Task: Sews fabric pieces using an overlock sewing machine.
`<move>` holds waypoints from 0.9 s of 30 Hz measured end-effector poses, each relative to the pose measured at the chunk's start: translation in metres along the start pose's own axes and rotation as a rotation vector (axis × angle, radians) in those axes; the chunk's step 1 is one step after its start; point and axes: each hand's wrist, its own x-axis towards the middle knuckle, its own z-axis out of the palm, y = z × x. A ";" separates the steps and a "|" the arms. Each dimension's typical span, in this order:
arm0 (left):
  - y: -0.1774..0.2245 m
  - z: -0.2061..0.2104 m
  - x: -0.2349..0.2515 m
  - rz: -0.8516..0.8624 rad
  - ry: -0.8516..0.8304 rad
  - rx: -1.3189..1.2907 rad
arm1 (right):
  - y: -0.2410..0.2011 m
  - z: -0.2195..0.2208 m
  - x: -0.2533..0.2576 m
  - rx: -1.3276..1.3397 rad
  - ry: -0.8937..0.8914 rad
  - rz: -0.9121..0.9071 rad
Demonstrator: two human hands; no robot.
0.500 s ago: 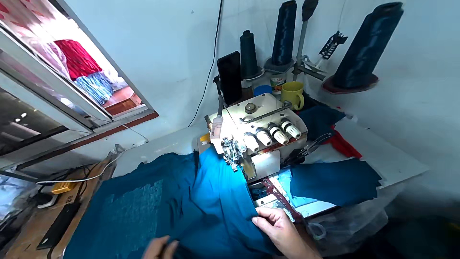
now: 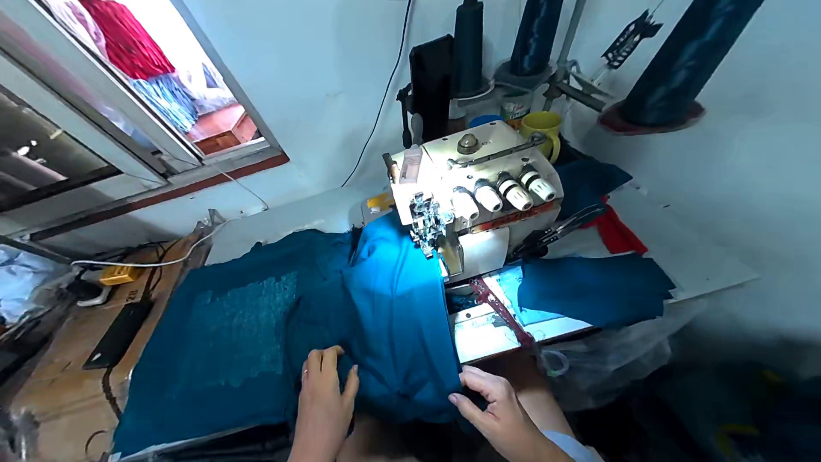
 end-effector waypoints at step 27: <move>-0.008 0.009 -0.001 0.038 0.033 0.026 | -0.014 0.011 0.029 -0.096 0.250 0.013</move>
